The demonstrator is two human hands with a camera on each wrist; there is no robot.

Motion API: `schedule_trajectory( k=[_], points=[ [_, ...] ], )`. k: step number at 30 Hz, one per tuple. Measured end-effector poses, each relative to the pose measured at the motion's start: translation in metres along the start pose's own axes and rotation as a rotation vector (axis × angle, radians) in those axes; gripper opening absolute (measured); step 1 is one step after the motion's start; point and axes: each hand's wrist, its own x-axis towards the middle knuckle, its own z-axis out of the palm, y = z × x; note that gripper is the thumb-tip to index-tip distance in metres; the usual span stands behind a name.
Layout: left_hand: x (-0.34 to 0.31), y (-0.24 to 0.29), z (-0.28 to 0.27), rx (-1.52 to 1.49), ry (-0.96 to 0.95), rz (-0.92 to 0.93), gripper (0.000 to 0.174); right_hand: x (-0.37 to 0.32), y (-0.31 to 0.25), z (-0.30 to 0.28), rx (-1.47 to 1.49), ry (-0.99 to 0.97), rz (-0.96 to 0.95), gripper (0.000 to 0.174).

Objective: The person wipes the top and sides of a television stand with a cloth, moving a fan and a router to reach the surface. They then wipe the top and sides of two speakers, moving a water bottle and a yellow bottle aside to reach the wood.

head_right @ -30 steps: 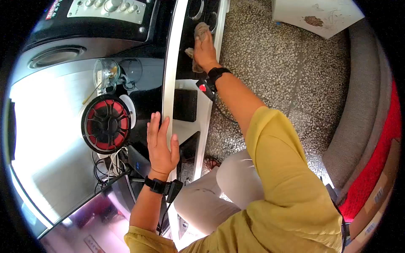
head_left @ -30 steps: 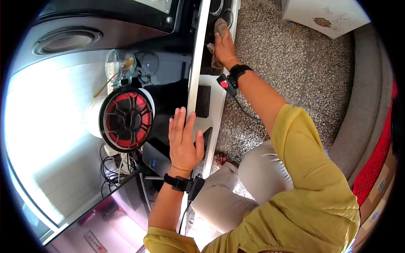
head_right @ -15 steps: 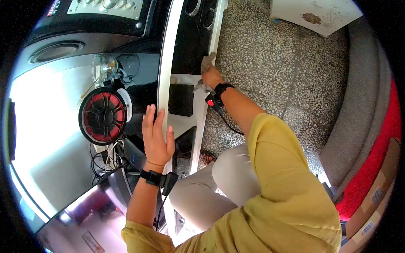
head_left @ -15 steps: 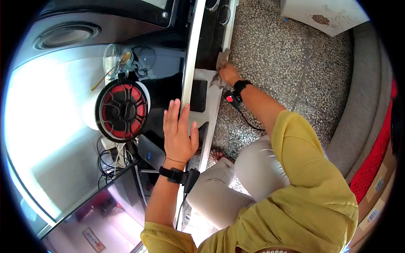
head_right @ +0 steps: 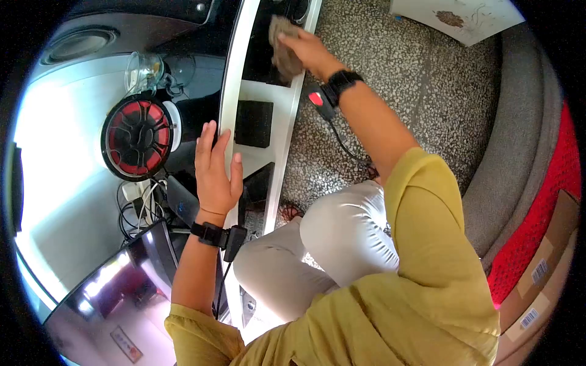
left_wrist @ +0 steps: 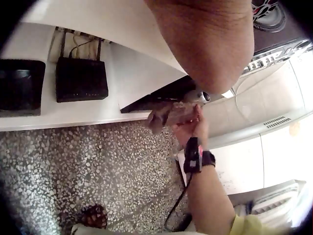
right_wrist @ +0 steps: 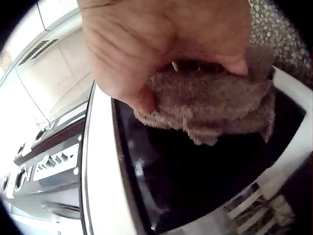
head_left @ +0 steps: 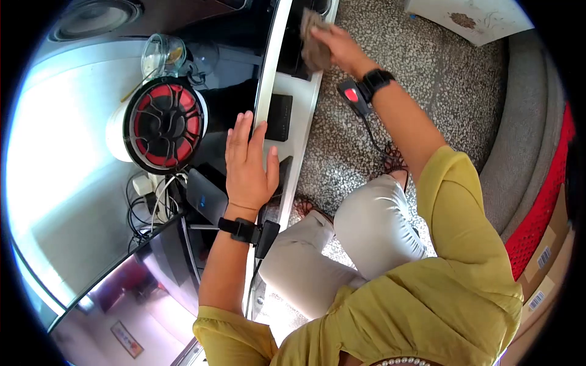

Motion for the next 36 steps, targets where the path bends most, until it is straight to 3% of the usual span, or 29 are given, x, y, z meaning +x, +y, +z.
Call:
schedule_trajectory(
  k=[2,5,6,8,11,12,14,16,17,19,20,22,25,28,29,36],
  points=[
    [0.0,-0.001,0.001,-0.008,0.013,0.001,0.041,0.013,-0.011,0.017,0.227,-0.023,-0.086,0.056],
    [0.0,0.0,0.001,-0.013,0.017,0.001,0.04,0.067,0.037,0.037,-0.215,0.366,-0.266,0.061],
    [0.001,-0.001,0.0,-0.013,0.012,-0.003,0.039,0.056,0.048,0.034,-0.092,0.278,-0.284,0.063],
    [0.0,-0.001,0.002,-0.021,0.02,-0.006,0.039,0.039,0.06,0.038,-0.044,0.313,-0.173,0.038],
    [0.001,-0.001,0.003,-0.03,0.047,0.01,0.038,0.008,0.06,0.024,-0.046,0.09,-0.115,0.036],
    [0.001,0.0,0.003,-0.032,0.045,0.012,0.039,0.001,0.059,0.02,-0.111,0.083,0.0,0.035],
    [0.001,0.0,0.002,-0.026,0.028,0.005,0.037,-0.012,0.058,0.01,-0.307,-0.091,0.227,0.039],
    [0.0,0.0,0.003,-0.024,0.036,0.008,0.037,-0.023,0.083,0.002,-0.488,-0.124,0.212,0.046],
    [0.0,0.001,0.003,-0.016,0.031,0.005,0.036,-0.037,0.076,0.001,-0.71,-0.255,0.29,0.046],
    [0.0,0.002,0.003,-0.003,0.033,0.011,0.037,-0.053,0.089,-0.005,-0.885,-0.321,0.372,0.047],
    [0.001,0.002,0.003,-0.002,0.03,0.01,0.037,-0.057,0.111,-0.008,-0.84,-0.256,0.373,0.048],
    [0.0,0.001,0.003,0.0,0.02,-0.003,0.037,-0.076,0.11,0.0,-1.126,-0.488,0.103,0.026],
    [0.0,0.001,0.004,0.007,0.027,0.005,0.038,-0.08,0.12,-0.001,-0.704,-0.574,0.371,0.049],
    [0.0,0.003,0.004,-0.01,0.021,0.002,0.038,-0.084,0.11,0.009,-0.694,-0.613,0.302,0.043],
    [0.0,0.004,0.004,-0.013,0.017,0.005,0.038,-0.084,0.11,0.015,-0.673,-0.495,0.228,0.037],
    [0.0,0.001,0.002,-0.046,0.002,0.001,0.041,-0.057,0.073,0.079,-1.142,-0.344,-0.296,0.037]
  ],
)
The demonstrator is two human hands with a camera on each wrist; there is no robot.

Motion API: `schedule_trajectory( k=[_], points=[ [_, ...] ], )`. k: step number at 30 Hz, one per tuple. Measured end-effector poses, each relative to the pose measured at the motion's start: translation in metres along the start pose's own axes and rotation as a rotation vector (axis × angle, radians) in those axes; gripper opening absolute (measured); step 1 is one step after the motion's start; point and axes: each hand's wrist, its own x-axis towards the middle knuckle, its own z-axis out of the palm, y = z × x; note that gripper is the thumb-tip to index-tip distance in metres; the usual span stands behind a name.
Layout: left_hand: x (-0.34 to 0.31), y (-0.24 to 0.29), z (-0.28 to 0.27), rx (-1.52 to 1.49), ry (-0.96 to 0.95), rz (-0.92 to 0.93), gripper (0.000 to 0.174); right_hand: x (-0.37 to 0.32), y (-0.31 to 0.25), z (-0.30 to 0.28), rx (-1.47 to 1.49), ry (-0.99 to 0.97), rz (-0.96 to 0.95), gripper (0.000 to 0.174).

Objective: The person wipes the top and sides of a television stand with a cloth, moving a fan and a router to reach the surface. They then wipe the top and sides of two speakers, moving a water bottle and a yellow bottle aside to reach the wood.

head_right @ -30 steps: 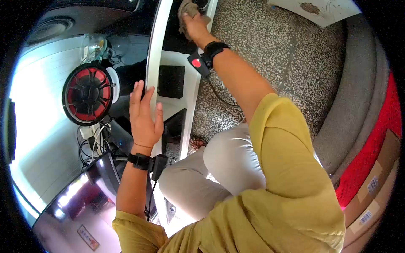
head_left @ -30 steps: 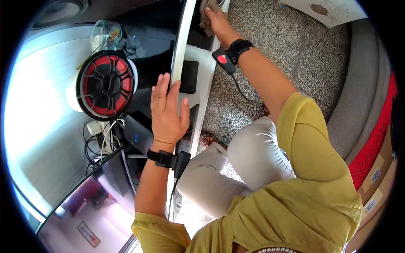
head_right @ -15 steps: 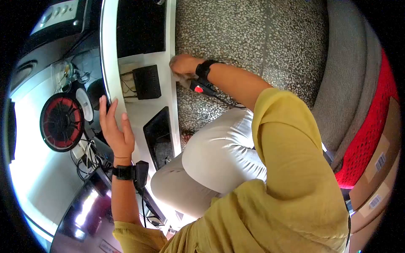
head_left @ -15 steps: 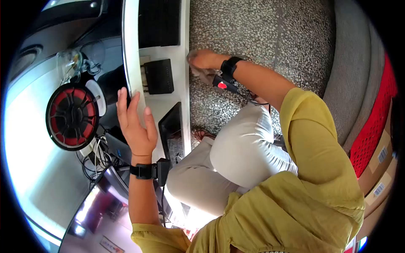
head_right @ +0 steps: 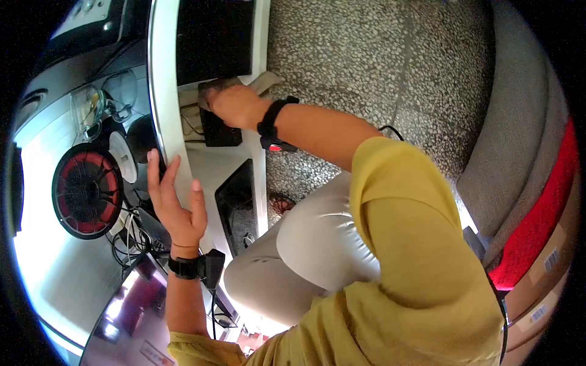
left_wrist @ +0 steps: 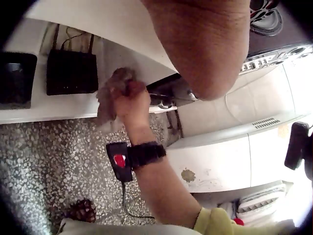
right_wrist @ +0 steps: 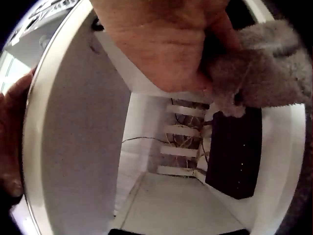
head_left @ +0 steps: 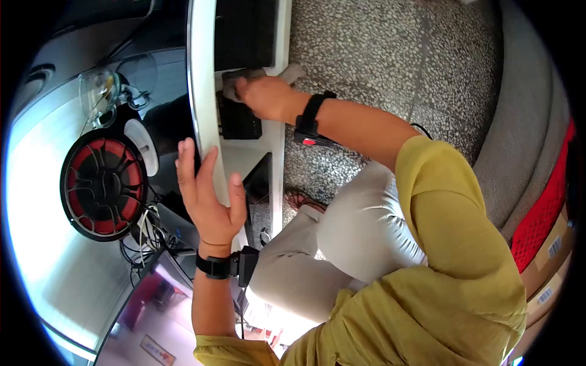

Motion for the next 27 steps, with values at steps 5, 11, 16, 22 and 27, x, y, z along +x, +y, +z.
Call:
schedule_trajectory(
  k=[5,11,16,22,27],
  points=[
    [0.0,-0.002,-0.002,-0.018,-0.016,-0.012,0.039,0.053,-0.004,0.041,-0.207,0.326,-0.252,0.021],
    [0.0,-0.005,-0.002,-0.024,-0.013,-0.02,0.036,0.086,0.008,0.058,-0.275,-0.019,0.004,0.035],
    [-0.001,-0.006,0.0,-0.014,0.001,-0.015,0.035,0.079,0.048,0.094,-0.317,-0.098,0.238,0.038],
    [0.0,-0.004,-0.001,-0.002,0.005,-0.001,0.034,0.044,0.06,0.084,-0.303,-0.051,0.23,0.038],
    [0.001,-0.003,-0.001,0.002,0.021,0.014,0.034,0.014,0.065,0.08,-0.359,-0.069,0.225,0.044]
  ],
)
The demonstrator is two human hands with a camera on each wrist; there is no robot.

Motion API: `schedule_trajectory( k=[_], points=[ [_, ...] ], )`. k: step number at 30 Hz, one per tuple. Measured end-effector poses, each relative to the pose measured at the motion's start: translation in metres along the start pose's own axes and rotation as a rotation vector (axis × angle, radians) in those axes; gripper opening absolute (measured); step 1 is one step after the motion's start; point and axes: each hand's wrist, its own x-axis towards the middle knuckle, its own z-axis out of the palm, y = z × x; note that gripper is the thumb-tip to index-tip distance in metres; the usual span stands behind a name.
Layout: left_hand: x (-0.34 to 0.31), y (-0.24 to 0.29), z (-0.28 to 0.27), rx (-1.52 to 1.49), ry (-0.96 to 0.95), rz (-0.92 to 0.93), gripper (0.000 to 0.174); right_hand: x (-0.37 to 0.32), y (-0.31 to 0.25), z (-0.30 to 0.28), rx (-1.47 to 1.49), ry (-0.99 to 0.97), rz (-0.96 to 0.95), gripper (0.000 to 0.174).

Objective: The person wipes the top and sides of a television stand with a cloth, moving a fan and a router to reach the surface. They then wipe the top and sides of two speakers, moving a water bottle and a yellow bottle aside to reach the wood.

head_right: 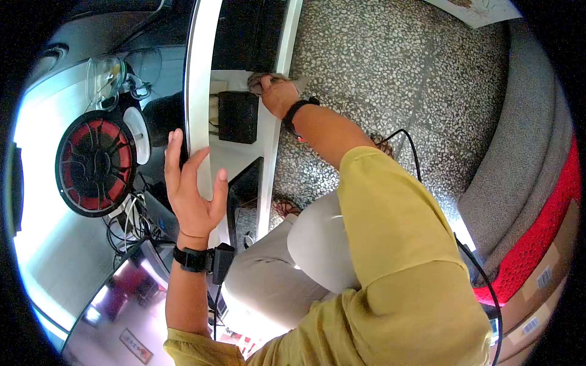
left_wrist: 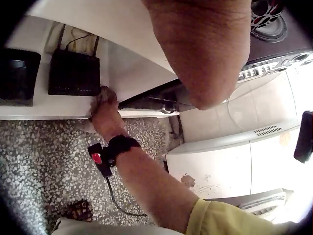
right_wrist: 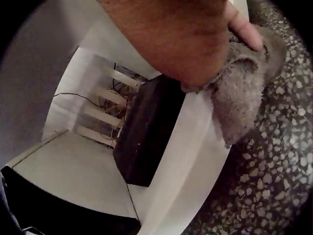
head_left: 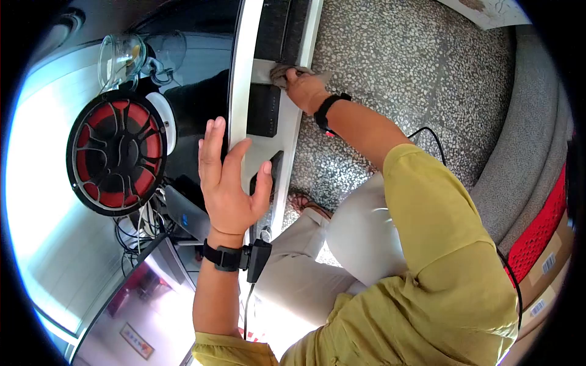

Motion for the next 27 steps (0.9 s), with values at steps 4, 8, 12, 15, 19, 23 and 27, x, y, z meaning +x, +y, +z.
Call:
schedule_trajectory(
  k=[4,8,12,15,19,23,27],
  points=[
    [0.0,0.001,0.0,-0.011,0.012,0.005,0.033,-0.03,-0.007,-0.018,-0.219,-0.049,-0.06,0.039],
    [0.0,0.0,0.0,-0.01,0.026,0.019,0.033,-0.035,-0.005,0.003,-0.318,-0.115,-0.258,0.031],
    [0.0,0.0,0.001,0.001,0.033,0.027,0.032,-0.043,-0.013,0.032,-0.408,-0.152,-0.43,0.027],
    [-0.001,0.0,0.001,-0.009,0.041,0.024,0.032,-0.062,-0.036,0.045,-0.238,-0.215,-0.473,0.024],
    [-0.002,-0.003,0.005,-0.028,0.066,0.025,0.034,-0.073,-0.061,0.053,-0.227,-0.459,-0.667,0.024],
    [-0.004,-0.003,0.005,-0.023,0.064,0.011,0.033,-0.07,-0.054,0.047,-0.069,-0.485,-0.643,0.024],
    [-0.003,-0.003,0.006,-0.006,0.066,0.02,0.032,-0.077,-0.03,0.021,-0.034,-0.318,-0.517,0.024]
  ],
)
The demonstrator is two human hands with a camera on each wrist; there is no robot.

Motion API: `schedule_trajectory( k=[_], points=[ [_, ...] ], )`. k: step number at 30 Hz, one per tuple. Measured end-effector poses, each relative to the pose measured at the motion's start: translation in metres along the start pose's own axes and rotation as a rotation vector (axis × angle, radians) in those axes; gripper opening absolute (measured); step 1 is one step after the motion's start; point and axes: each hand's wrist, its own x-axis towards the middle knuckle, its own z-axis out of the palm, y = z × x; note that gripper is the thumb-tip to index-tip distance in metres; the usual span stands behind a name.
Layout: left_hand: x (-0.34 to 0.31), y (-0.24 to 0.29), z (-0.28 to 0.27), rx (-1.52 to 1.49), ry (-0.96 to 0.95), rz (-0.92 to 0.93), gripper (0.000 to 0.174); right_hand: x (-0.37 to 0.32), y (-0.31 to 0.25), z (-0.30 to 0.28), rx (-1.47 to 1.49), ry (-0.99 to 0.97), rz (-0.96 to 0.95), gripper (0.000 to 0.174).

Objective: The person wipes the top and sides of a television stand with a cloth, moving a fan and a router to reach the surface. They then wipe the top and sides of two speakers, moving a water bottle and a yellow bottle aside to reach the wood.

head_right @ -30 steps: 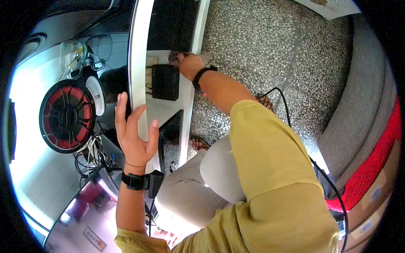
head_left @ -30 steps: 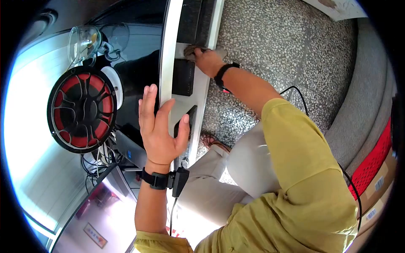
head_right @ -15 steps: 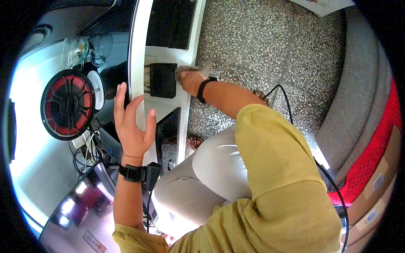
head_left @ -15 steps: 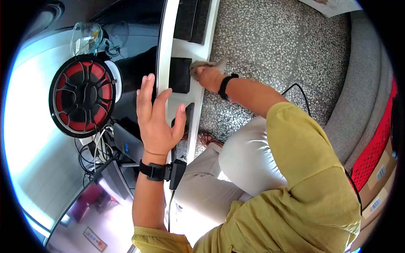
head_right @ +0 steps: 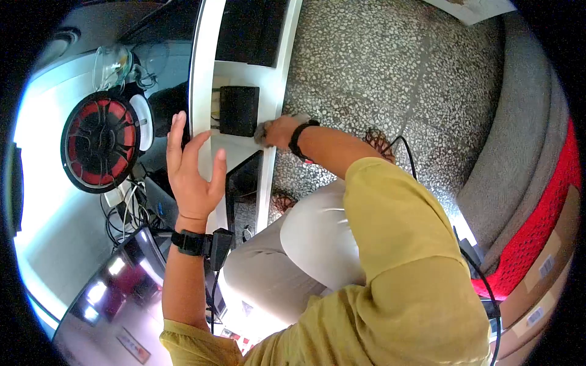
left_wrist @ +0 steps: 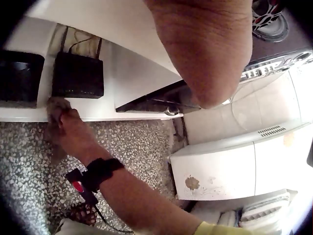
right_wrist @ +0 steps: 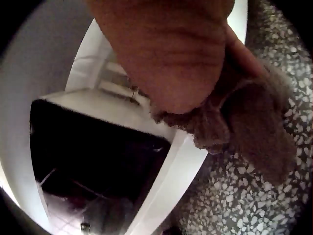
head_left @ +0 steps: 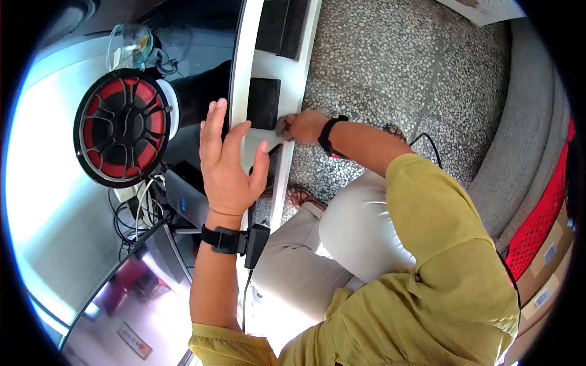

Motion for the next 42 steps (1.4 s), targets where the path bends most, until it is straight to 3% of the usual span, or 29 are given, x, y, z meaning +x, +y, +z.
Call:
schedule_trajectory(
  k=[2,4,6,9,10,12,15,18,21,24,26,28,34,36,38,40,42],
  points=[
    [0.002,0.002,-0.002,0.001,-0.016,-0.006,0.03,0.005,0.024,0.015,-0.017,0.139,0.136,0.027],
    [0.002,0.004,-0.003,0.003,-0.031,-0.012,0.029,-0.01,0.036,-0.022,0.109,0.208,0.25,0.029],
    [0.002,0.004,-0.004,0.004,-0.041,-0.015,0.029,-0.018,0.054,-0.049,0.063,0.2,0.289,0.028],
    [0.002,0.003,-0.004,-0.005,-0.04,-0.014,0.03,-0.008,0.083,-0.06,0.053,0.24,0.552,0.028],
    [0.001,0.002,-0.003,-0.004,-0.032,-0.012,0.031,-0.014,0.092,-0.072,0.074,0.234,0.496,0.028],
    [0.0,0.001,-0.001,-0.006,-0.018,-0.011,0.033,-0.022,0.102,-0.08,0.172,0.248,0.499,0.032],
    [0.0,-0.001,-0.001,-0.02,-0.013,-0.008,0.033,-0.027,0.112,-0.081,0.454,0.411,0.719,0.038],
    [0.001,0.002,-0.004,-0.015,-0.035,-0.014,0.031,-0.039,0.135,-0.096,0.839,0.688,0.92,0.042],
    [0.002,0.003,-0.005,0.003,-0.042,-0.005,0.031,-0.032,0.169,-0.104,0.631,0.874,0.829,0.04],
    [0.002,0.002,-0.005,-0.006,-0.041,-0.003,0.031,-0.015,0.192,-0.119,0.535,0.881,0.571,0.03],
    [0.002,0.001,-0.004,-0.019,-0.032,-0.005,0.031,0.01,0.201,-0.121,-0.138,0.413,0.457,0.03],
    [0.002,0.002,-0.004,-0.018,-0.031,-0.005,0.031,0.027,0.196,-0.107,-0.377,0.225,0.433,0.031],
    [0.002,0.006,-0.005,0.02,-0.051,-0.012,0.031,0.022,0.137,-0.044,0.253,0.375,0.609,0.04],
    [0.004,0.007,-0.004,0.029,-0.051,-0.009,0.031,0.002,0.102,-0.051,0.22,0.248,0.539,0.049],
    [0.004,0.006,-0.004,0.029,-0.048,-0.002,0.031,-0.012,0.068,-0.053,0.25,0.078,0.425,0.045],
    [0.004,0.007,-0.004,0.028,-0.049,-0.009,0.03,-0.013,0.032,-0.027,0.33,0.156,0.359,0.044],
    [0.005,0.006,-0.003,0.016,-0.028,-0.003,0.029,-0.007,0.015,-0.026,0.329,-0.154,0.209,0.04]
  ],
)
